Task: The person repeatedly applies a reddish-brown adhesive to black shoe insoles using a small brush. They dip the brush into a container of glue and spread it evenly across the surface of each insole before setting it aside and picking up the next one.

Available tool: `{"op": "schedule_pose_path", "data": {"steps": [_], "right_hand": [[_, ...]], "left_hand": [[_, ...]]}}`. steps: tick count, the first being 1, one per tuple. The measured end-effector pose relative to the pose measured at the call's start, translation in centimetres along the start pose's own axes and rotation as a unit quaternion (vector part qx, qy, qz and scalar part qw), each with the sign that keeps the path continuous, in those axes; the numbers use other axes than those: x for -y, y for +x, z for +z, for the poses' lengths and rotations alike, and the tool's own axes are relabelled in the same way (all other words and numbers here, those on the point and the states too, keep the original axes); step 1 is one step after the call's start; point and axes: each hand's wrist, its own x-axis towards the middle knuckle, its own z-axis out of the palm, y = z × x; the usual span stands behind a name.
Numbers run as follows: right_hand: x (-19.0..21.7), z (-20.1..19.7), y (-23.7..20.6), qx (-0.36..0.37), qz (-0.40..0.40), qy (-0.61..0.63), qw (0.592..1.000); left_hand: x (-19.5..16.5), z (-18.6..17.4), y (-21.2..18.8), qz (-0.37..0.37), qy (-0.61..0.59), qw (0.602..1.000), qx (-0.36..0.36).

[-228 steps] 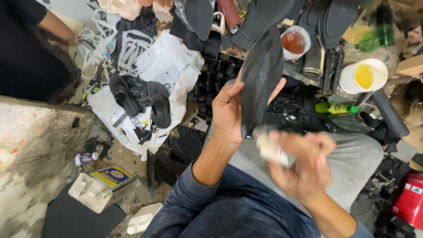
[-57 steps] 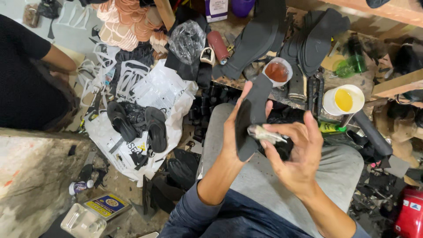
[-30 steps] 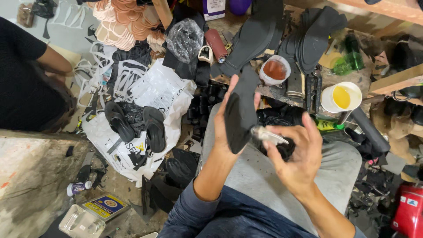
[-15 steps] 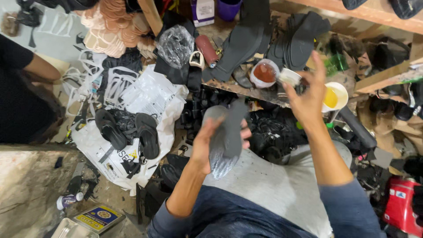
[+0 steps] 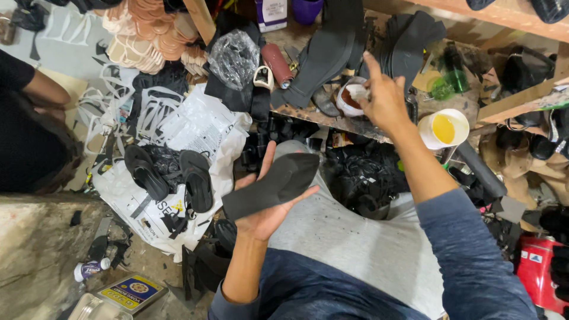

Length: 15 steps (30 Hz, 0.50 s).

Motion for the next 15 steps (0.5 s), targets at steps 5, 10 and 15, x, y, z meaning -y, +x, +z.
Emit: {"op": "schedule_pose_path", "data": {"steps": [5, 10, 15], "right_hand": [[2.1, -2.1, -0.6, -0.042, 0.012, 0.05, 0.998], [7.9, -5.5, -4.9, -0.114, 0.006, 0.234, 0.965], [13.6, -7.4, -10.9, -0.071, -0.032, 0.335, 0.939]], "left_hand": [[-0.1, -1.5, 0.6, 0.04, 0.03, 0.998, -0.025], [1.3, -2.1, 2.4, 0.006, 0.064, 0.998, -0.022], [4.0, -0.1, 2.8, 0.006, 0.128, 0.992, 0.022]]}}
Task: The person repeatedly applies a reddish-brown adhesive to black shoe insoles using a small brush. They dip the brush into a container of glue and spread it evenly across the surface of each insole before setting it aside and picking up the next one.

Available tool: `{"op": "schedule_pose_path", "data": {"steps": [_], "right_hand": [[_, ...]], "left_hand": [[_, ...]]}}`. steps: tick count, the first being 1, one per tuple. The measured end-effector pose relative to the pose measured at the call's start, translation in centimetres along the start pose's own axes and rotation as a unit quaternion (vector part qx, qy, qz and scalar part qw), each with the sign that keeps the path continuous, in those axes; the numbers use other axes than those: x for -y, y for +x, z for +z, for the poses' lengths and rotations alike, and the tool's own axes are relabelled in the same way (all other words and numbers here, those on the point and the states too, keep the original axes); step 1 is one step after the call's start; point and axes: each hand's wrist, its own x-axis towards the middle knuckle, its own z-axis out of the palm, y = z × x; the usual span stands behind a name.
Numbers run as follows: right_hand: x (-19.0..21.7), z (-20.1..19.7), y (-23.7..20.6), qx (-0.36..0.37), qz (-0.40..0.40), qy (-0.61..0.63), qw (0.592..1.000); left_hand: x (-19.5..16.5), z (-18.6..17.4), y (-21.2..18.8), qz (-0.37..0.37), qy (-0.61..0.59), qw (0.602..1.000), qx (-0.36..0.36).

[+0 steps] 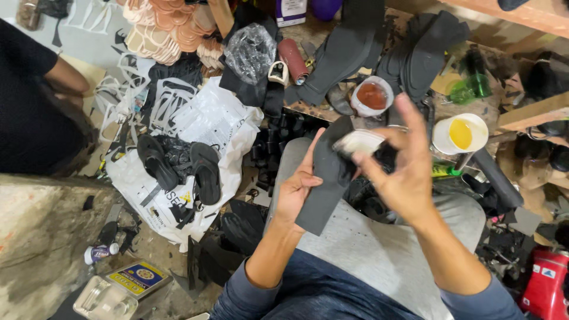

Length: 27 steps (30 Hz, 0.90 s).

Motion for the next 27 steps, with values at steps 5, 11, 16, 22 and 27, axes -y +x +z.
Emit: {"op": "schedule_pose_path", "data": {"steps": [5, 11, 16, 22, 27], "right_hand": [[2.7, 0.0, -2.0, -0.065, -0.043, -0.117, 0.99], [4.4, -0.7, -2.3, -0.054, -0.106, -0.157, 0.98], [4.9, -0.1, -2.9, -0.038, -0.135, -0.112, 0.984], [4.3, 0.2, -3.2, -0.068, -0.114, -0.151, 0.979], [4.5, 0.7, -3.8, -0.024, -0.126, -0.123, 0.984]], "left_hand": [[1.7, 2.8, -0.6, -0.029, -0.043, 0.998, 0.02], [2.4, 4.6, -1.9, -0.03, -0.002, 0.999, 0.01], [2.0, 5.0, -2.1, -0.034, -0.025, 0.999, 0.01], [1.8, 4.2, -1.9, -0.04, -0.048, 0.998, -0.007], [1.6, 3.4, -1.5, -0.035, -0.052, 0.998, 0.019]]}}
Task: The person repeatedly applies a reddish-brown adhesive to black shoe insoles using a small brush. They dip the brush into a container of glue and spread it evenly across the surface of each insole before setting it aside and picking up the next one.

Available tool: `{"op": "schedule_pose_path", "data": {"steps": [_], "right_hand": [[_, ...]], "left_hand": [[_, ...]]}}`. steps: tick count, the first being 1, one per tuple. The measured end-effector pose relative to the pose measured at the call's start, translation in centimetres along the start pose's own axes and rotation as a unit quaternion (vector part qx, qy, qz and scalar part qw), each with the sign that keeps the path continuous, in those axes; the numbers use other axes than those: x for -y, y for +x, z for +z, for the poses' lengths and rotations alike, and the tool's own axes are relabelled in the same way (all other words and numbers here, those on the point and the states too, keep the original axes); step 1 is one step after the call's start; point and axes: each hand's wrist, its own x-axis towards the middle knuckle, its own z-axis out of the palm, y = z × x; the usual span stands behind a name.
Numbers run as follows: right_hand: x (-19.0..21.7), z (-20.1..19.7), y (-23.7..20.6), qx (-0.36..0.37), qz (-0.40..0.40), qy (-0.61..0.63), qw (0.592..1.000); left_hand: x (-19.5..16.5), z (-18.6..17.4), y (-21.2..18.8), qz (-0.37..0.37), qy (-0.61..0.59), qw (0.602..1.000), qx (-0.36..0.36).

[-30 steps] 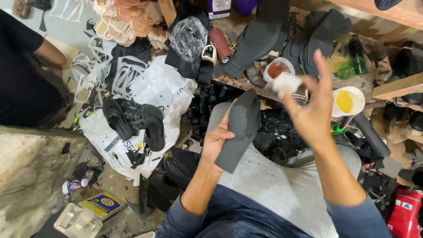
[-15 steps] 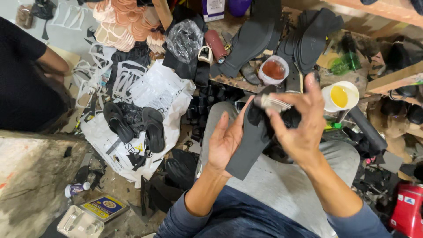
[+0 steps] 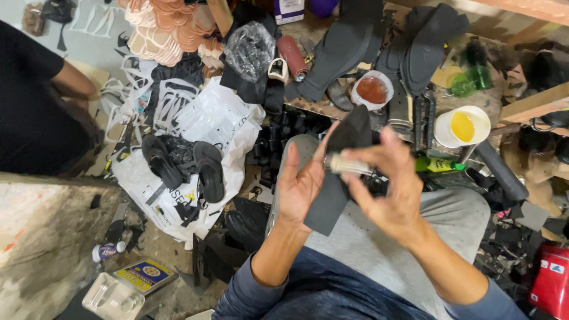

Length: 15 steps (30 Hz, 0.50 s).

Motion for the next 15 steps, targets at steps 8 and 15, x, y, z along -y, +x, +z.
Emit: {"op": "schedule_pose_path", "data": {"steps": [8, 15], "right_hand": [[0.7, 0.1, -1.7, 0.006, -0.019, -0.017, 1.0], [1.5, -0.1, -2.8, 0.045, -0.067, 0.028, 0.996]], "left_hand": [[-0.3, -0.3, 0.6, 0.015, -0.098, 0.995, -0.021], [-0.2, -1.1, 0.8, 0.046, -0.087, 0.995, 0.015]]}}
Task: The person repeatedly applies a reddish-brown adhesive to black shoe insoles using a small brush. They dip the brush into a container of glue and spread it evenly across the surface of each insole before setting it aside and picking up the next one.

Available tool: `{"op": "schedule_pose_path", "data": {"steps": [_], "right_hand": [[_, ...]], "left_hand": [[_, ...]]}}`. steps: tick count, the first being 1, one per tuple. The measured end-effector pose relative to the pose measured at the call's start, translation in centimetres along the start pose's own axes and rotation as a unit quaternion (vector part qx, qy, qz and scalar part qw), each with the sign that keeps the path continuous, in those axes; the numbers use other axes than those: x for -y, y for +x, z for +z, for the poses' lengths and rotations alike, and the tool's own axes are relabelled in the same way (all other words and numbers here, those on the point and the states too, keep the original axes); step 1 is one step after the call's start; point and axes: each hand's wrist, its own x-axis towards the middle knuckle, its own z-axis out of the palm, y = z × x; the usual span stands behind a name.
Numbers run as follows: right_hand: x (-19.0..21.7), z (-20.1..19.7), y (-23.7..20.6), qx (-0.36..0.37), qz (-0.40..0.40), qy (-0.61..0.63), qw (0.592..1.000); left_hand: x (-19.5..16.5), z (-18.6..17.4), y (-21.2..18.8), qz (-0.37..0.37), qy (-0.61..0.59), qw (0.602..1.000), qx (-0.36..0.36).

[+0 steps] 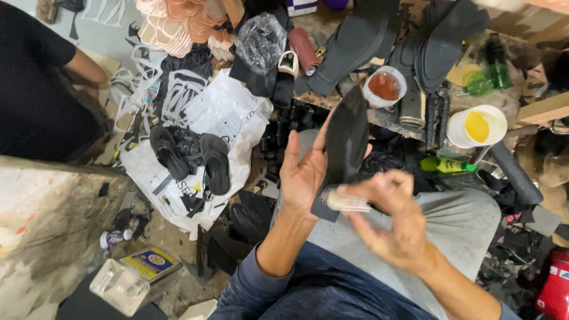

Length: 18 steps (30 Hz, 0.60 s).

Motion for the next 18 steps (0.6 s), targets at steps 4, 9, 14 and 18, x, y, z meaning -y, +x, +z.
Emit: {"op": "schedule_pose_path", "data": {"steps": [4, 9, 14, 18], "right_hand": [[-0.2, 0.0, -0.4, -0.044, 0.071, -0.04, 0.996], [-0.1, -0.2, 0.6, -0.013, 0.004, -0.033, 0.999], [1.8, -0.3, 2.0, 0.008, 0.023, -0.056, 0.998], [2.7, 0.3, 0.9, 0.044, -0.024, 0.027, 0.998]], "left_hand": [[0.1, -0.8, -0.2, -0.029, -0.011, 0.999, 0.026], [0.1, -1.2, -0.5, -0.01, -0.013, 0.999, -0.032], [-0.1, -1.2, -0.5, -0.034, -0.03, 0.999, 0.028], [-0.5, -1.6, -0.1, 0.018, -0.029, 0.999, -0.039]]}}
